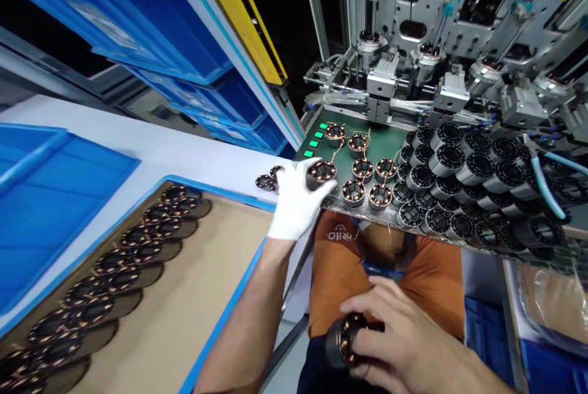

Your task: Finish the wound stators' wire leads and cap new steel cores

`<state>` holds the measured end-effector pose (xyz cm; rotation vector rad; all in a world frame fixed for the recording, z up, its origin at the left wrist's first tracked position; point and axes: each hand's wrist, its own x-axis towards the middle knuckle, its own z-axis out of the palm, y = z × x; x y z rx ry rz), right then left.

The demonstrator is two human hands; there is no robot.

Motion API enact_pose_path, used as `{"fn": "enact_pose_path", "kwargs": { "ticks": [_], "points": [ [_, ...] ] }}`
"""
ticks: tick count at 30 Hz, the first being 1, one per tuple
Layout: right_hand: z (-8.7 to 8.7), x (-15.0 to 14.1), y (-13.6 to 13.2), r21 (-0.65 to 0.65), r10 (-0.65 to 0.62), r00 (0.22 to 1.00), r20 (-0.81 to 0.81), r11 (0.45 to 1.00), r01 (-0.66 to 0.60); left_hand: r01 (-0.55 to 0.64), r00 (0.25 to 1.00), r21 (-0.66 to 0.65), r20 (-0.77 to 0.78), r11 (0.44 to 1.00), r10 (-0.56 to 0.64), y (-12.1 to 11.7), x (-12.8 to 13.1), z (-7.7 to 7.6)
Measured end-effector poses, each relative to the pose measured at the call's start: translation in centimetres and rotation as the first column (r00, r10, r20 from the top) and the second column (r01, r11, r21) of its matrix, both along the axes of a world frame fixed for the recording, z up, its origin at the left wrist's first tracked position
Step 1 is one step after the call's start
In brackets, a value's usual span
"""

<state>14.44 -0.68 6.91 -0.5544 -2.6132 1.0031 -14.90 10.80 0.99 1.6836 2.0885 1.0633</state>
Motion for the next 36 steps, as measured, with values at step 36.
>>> {"fn": "enact_pose_path", "kwargs": {
  "ticks": [36],
  "points": [
    [0.1,4.4,-0.1,-0.705,-0.505,0.703,-0.5,0.709,0.008,0.51,0.371,0.081,0.877,0.856,-0.304,-13.6,14.6,4.2]
  ]
}}
